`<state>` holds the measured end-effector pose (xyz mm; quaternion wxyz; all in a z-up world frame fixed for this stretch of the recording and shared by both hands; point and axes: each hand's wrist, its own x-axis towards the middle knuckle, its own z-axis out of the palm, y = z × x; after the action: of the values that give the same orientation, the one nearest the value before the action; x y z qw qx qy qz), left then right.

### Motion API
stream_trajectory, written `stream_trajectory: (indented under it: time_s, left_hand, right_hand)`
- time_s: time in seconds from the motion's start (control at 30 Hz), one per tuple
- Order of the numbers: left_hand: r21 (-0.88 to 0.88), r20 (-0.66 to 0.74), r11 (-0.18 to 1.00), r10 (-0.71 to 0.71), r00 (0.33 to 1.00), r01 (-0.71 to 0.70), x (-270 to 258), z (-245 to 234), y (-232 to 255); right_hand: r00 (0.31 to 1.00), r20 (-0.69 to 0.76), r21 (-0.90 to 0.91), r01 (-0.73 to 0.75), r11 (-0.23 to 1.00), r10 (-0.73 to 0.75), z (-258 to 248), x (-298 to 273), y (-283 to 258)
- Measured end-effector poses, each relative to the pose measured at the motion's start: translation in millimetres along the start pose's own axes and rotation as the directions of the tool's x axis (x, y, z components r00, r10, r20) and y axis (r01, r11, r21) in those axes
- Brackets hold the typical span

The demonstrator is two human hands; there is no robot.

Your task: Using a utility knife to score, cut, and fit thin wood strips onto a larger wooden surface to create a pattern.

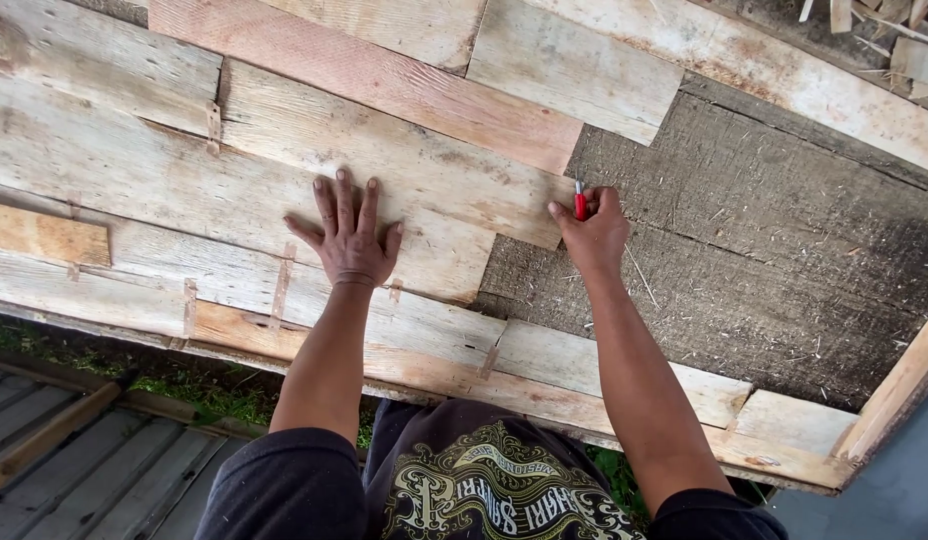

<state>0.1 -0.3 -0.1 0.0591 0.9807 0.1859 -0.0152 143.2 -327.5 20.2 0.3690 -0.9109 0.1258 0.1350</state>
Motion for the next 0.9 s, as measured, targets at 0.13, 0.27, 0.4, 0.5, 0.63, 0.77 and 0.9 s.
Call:
stream_trajectory:
  time_s: [0.13,0.27,0.4,0.5,0.63,0.77,0.9]
  left_hand:
    - [-0.018,0.012,1.0,-0.001,1.0,0.001,0.5,-5.3,2.9]
    - [-0.043,0.068,0.999,-0.022,0.997,0.025,2.5,-9.8,3.8]
    - [-0.041,0.107,0.998,-0.033,0.994,0.038,4.4,-15.2,6.6]
    - [-0.054,0.126,0.998,-0.035,0.991,0.042,5.2,-19.2,6.8]
    - [-0.059,0.133,0.997,-0.04,0.99,0.048,4.3,-20.1,7.4]
    - [-0.052,0.157,0.997,-0.049,0.986,0.057,5.0,-22.7,8.6]
    - [-0.057,0.19,0.996,-0.062,0.98,0.074,5.3,-26.2,8.8]
  right_hand:
    - [0.999,-0.014,0.012,-0.039,0.999,0.039,-1.0,2.9,0.3]
    - [0.998,-0.04,0.079,-0.035,0.996,0.038,1.9,4.4,3.6]
    - [0.996,-0.085,0.106,-0.032,0.994,0.041,11.1,8.3,8.5]
    - [0.994,-0.103,0.112,-0.026,0.993,0.038,13.3,6.4,5.1]
    - [0.99,-0.127,0.1,-0.044,0.994,0.057,17.9,2.3,2.0]
    - [0.988,-0.148,0.052,-0.033,0.998,0.04,23.3,5.3,11.2]
    - [0.99,-0.144,-0.017,0.0,1.0,-0.003,23.7,1.6,11.2]
